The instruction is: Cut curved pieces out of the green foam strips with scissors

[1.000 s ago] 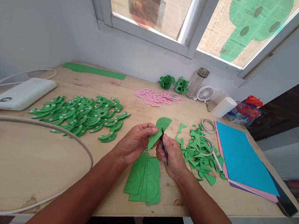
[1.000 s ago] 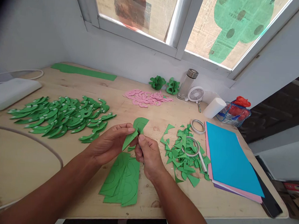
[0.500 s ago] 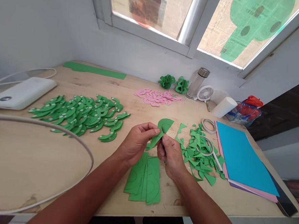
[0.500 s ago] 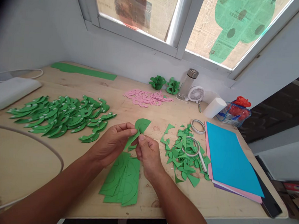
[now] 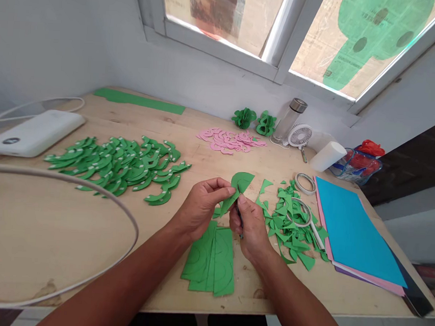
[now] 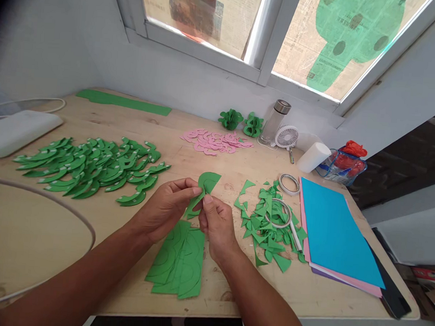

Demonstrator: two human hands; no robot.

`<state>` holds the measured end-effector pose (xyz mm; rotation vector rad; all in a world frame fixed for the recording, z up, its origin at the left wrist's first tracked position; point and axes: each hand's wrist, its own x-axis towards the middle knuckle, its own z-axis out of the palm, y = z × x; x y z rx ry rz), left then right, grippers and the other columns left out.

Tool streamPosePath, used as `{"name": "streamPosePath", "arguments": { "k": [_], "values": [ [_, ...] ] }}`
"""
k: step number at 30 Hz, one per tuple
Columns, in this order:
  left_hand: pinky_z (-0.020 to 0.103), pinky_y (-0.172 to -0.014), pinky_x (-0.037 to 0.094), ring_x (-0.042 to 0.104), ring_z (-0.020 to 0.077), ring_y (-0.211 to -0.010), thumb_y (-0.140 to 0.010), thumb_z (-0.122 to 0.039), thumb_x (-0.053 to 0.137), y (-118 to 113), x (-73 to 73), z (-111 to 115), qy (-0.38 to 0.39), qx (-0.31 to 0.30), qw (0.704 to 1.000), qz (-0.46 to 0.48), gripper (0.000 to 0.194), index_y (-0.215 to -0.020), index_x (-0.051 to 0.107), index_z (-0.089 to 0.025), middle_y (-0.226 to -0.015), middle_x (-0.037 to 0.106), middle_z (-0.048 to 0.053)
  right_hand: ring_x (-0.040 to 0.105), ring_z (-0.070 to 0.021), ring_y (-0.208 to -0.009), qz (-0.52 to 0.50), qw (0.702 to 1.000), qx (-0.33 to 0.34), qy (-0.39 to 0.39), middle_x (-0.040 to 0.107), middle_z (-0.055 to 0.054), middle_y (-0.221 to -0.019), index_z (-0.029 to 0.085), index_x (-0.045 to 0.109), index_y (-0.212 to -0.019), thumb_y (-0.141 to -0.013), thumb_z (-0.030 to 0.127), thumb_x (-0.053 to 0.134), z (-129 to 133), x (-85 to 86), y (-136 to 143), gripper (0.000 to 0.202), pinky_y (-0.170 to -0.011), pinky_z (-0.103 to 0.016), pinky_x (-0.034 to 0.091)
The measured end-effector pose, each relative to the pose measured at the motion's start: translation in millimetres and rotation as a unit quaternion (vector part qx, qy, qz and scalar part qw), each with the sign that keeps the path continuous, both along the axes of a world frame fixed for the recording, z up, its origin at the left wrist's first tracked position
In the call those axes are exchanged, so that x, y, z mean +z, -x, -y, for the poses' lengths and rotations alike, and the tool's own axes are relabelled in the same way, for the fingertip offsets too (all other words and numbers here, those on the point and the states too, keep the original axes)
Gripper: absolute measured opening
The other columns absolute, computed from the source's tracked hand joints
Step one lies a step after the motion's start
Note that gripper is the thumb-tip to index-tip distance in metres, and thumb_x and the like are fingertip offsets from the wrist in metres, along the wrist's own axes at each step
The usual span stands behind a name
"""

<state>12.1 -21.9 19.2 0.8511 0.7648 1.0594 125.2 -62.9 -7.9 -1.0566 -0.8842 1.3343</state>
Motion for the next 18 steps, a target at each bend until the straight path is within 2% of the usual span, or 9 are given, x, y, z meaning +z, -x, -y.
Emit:
{"name": "streamPosePath", "arguments": {
  "k": [9, 18],
  "values": [
    [0.027, -0.064, 0.035, 0.044, 0.0117, -0.061, -0.062, -0.025, 0.076, 0.3, 2.1, 0.4, -0.02, 0.034, 0.999, -0.014, 0.015, -0.059, 0.063, -0.017, -0.059, 0.053, -0.003, 0.025, -0.0064, -0.037, 0.008, 1.0, 0.004, 0.008, 0.036, 0.008, -0.041, 0.02, 0.048, -0.057, -0.076, 0.064, 0.062, -0.7, 1.0, -0.3, 0.05, -0.038, -0.023, 0.017],
    [0.026, -0.063, 0.035, 0.044, 0.0117, -0.061, -0.062, -0.025, 0.076, 0.9, 2.8, 0.3, -0.021, 0.032, 0.999, -0.017, 0.016, -0.059, 0.063, -0.017, -0.059, 0.053, -0.003, 0.025, -0.0061, -0.036, 0.001, 1.0, 0.005, 0.006, 0.036, 0.009, -0.04, 0.019, 0.052, -0.059, -0.077, 0.063, 0.062, -0.6, 0.7, -0.4, 0.048, -0.038, -0.023, 0.017]
  ]
}}
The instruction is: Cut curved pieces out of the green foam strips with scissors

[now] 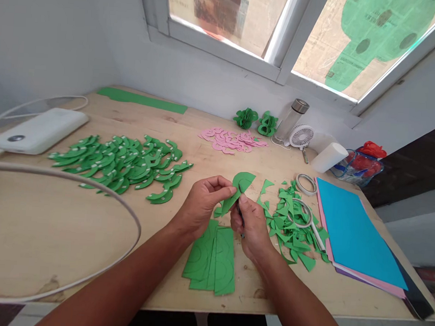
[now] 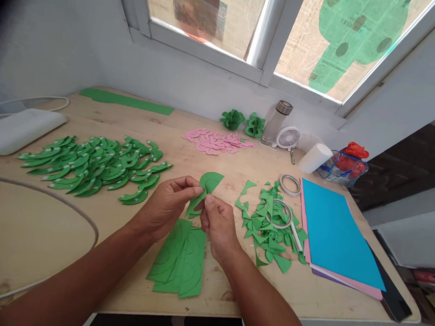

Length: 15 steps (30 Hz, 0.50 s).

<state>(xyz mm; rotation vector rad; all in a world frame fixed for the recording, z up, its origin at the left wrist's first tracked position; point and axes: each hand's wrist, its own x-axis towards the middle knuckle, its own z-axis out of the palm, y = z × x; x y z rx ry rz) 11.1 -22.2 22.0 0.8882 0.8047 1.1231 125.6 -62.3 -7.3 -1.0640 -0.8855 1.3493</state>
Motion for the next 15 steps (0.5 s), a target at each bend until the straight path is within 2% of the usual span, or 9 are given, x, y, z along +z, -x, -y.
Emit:
{"name": "streamPosePath", "arguments": {
  "k": [15],
  "values": [
    [0.027, -0.063, 0.036, 0.045, 0.0121, -0.061, -0.061, -0.024, 0.076, 2.0, 1.7, -1.7, 0.008, -0.01, 1.0, 0.007, 0.015, -0.058, 0.063, -0.017, -0.058, 0.053, -0.003, 0.024, -0.0056, -0.036, 0.005, 1.0, 0.006, 0.001, 0.035, 0.009, -0.039, 0.017, 0.059, -0.063, -0.079, 0.061, 0.062, 0.1, 0.3, -1.7, 0.047, -0.038, -0.022, 0.016]
  ]
}}
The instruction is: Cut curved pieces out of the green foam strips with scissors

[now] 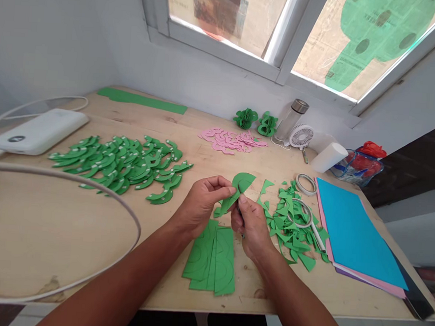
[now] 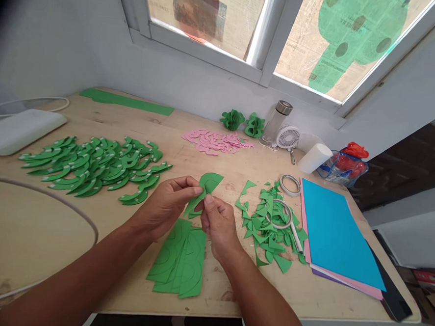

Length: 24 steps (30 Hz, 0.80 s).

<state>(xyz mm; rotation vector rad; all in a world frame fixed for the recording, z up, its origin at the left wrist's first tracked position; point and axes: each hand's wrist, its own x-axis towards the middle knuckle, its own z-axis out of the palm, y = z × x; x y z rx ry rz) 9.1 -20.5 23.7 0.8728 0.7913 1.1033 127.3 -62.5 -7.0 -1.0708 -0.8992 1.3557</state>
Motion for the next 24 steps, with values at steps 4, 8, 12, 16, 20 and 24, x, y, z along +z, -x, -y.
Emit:
{"name": "streamPosePath", "arguments": {
  "k": [4, 8, 12, 16, 20, 24],
  "values": [
    [0.027, -0.064, 0.037, 0.045, 0.0126, -0.061, -0.061, -0.024, 0.076, 1.0, -1.1, -1.3, 0.002, -0.009, 1.0, 0.004, 0.015, -0.058, 0.063, -0.017, -0.059, 0.054, -0.002, 0.024, -0.0056, -0.036, 0.001, 1.0, -0.001, 0.001, 0.035, 0.009, -0.039, 0.016, 0.06, -0.063, -0.079, 0.06, 0.062, 0.3, 0.2, -0.6, 0.047, -0.038, -0.022, 0.017],
    [0.027, -0.063, 0.036, 0.045, 0.012, -0.061, -0.06, -0.024, 0.076, 0.7, -2.3, -1.8, 0.002, -0.009, 1.0, 0.002, 0.015, -0.058, 0.063, -0.017, -0.058, 0.054, -0.002, 0.024, -0.0056, -0.036, -0.002, 1.0, 0.0, 0.005, 0.036, 0.009, -0.039, 0.016, 0.06, -0.063, -0.079, 0.059, 0.062, 0.1, -0.2, -1.0, 0.046, -0.038, -0.022, 0.016],
    [0.027, -0.064, 0.036, 0.045, 0.0123, -0.062, -0.061, -0.024, 0.076, 0.3, -2.4, -1.8, 0.002, -0.008, 1.0, 0.002, 0.014, -0.059, 0.063, -0.017, -0.059, 0.054, -0.002, 0.024, -0.0054, -0.036, -0.008, 1.0, -0.002, 0.009, 0.036, 0.009, -0.039, 0.016, 0.06, -0.063, -0.079, 0.06, 0.063, 0.2, 0.4, -0.2, 0.046, -0.038, -0.022, 0.015],
    [0.026, -0.064, 0.037, 0.045, 0.0119, -0.062, -0.06, -0.024, 0.076, 0.8, -1.7, -2.2, 0.01, -0.013, 1.0, 0.007, 0.015, -0.059, 0.063, -0.017, -0.059, 0.054, -0.002, 0.024, -0.005, -0.035, -0.015, 1.0, -0.005, 0.005, 0.036, 0.009, -0.038, 0.016, 0.06, -0.062, -0.079, 0.059, 0.063, 0.5, 0.6, 0.7, 0.046, -0.038, -0.022, 0.015],
    [0.026, -0.06, 0.037, 0.044, 0.0116, -0.058, -0.06, -0.025, 0.076, 2.1, 0.5, -2.8, 0.028, -0.051, 0.998, 0.023, 0.017, -0.056, 0.061, -0.018, -0.055, 0.052, -0.003, 0.025, -0.005, -0.035, -0.024, 1.0, 0.003, 0.005, 0.036, 0.009, -0.039, 0.016, 0.061, -0.064, -0.08, 0.059, 0.063, 0.6, -0.5, 0.4, 0.046, -0.038, -0.022, 0.016],
    [0.026, -0.057, 0.036, 0.044, 0.0115, -0.058, -0.059, -0.024, 0.077, 3.3, 2.9, -2.9, 0.041, -0.071, 0.996, 0.035, 0.018, -0.054, 0.06, -0.018, -0.056, 0.05, -0.003, 0.025, -0.005, -0.036, -0.025, 1.0, 0.008, 0.01, 0.037, 0.009, -0.039, 0.016, 0.062, -0.065, -0.079, 0.059, 0.063, 0.9, -0.4, -0.1, 0.046, -0.038, -0.022, 0.016]
  ]
}}
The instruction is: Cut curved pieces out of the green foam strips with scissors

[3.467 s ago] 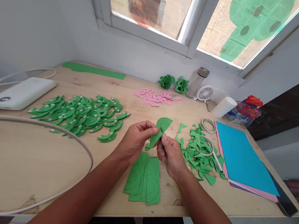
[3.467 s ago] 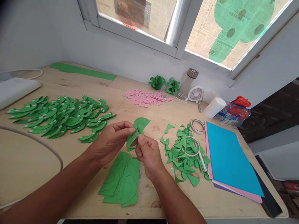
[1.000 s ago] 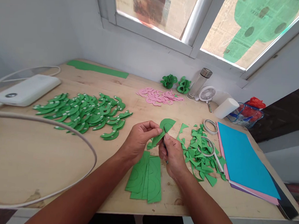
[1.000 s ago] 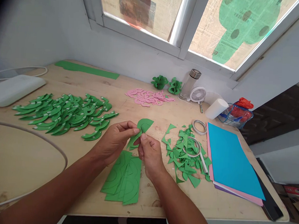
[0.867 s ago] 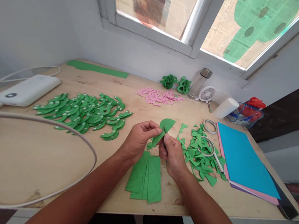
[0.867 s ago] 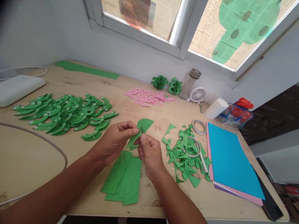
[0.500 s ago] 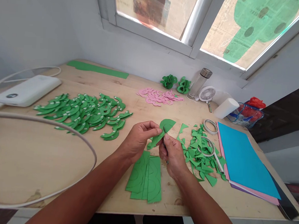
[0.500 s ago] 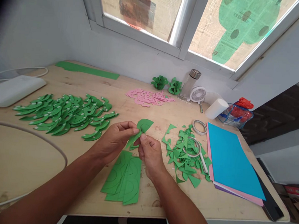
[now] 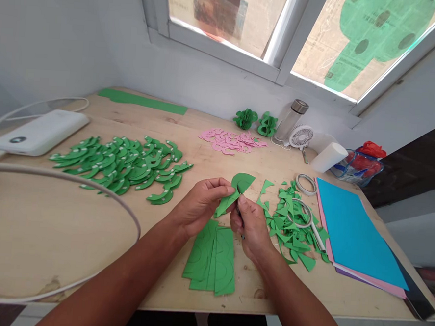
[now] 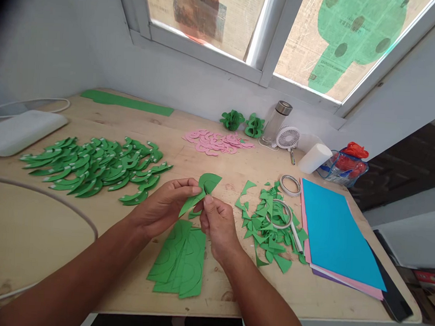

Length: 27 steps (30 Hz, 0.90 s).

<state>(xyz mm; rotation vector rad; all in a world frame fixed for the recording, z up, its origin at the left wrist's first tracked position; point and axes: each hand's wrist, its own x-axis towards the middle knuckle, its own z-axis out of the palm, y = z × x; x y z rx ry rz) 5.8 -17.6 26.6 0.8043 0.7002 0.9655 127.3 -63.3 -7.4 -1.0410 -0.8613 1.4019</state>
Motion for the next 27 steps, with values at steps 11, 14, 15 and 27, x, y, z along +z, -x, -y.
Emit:
{"name": "streamPosePath", "arguments": {
  "k": [11, 14, 15, 27],
  "values": [
    [0.027, -0.057, 0.036, 0.045, 0.0115, -0.056, -0.059, -0.023, 0.077, 1.6, 1.1, -0.7, 0.006, -0.012, 1.0, 0.007, 0.018, -0.054, 0.06, -0.018, -0.056, 0.05, -0.003, 0.025, -0.0046, -0.036, -0.003, 1.0, 0.007, -0.005, 0.037, 0.009, -0.041, 0.015, 0.062, -0.065, -0.08, 0.06, 0.063, 0.9, 0.3, 0.2, 0.047, -0.038, -0.021, 0.015],
    [0.027, -0.057, 0.036, 0.045, 0.0116, -0.056, -0.06, -0.022, 0.076, 2.0, 2.7, -0.5, 0.006, -0.013, 1.0, 0.003, 0.016, -0.054, 0.061, -0.018, -0.056, 0.051, -0.003, 0.025, -0.0048, -0.036, -0.004, 1.0, 0.008, -0.004, 0.037, 0.008, -0.041, 0.015, 0.063, -0.065, -0.08, 0.06, 0.062, 0.7, -0.2, -0.1, 0.047, -0.038, -0.021, 0.016],
    [0.027, -0.056, 0.036, 0.045, 0.0116, -0.056, -0.06, -0.022, 0.075, 2.2, 3.3, -0.3, 0.008, -0.016, 1.0, 0.003, 0.016, -0.054, 0.061, -0.018, -0.056, 0.051, -0.003, 0.024, -0.0048, -0.037, -0.004, 1.0, 0.008, -0.003, 0.036, 0.008, -0.041, 0.015, 0.063, -0.065, -0.081, 0.06, 0.062, 0.6, -0.2, -0.2, 0.047, -0.038, -0.021, 0.016],
    [0.027, -0.057, 0.036, 0.044, 0.0117, -0.057, -0.059, -0.026, 0.077, 2.7, 1.1, -1.0, 0.009, -0.022, 1.0, -0.006, 0.018, -0.055, 0.061, -0.018, -0.057, 0.051, -0.003, 0.024, -0.0057, -0.036, 0.006, 1.0, -0.001, -0.005, 0.036, 0.008, -0.04, 0.016, 0.061, -0.063, -0.079, 0.061, 0.062, 0.6, 0.6, 0.7, 0.048, -0.038, -0.022, 0.015]
  ]
}}
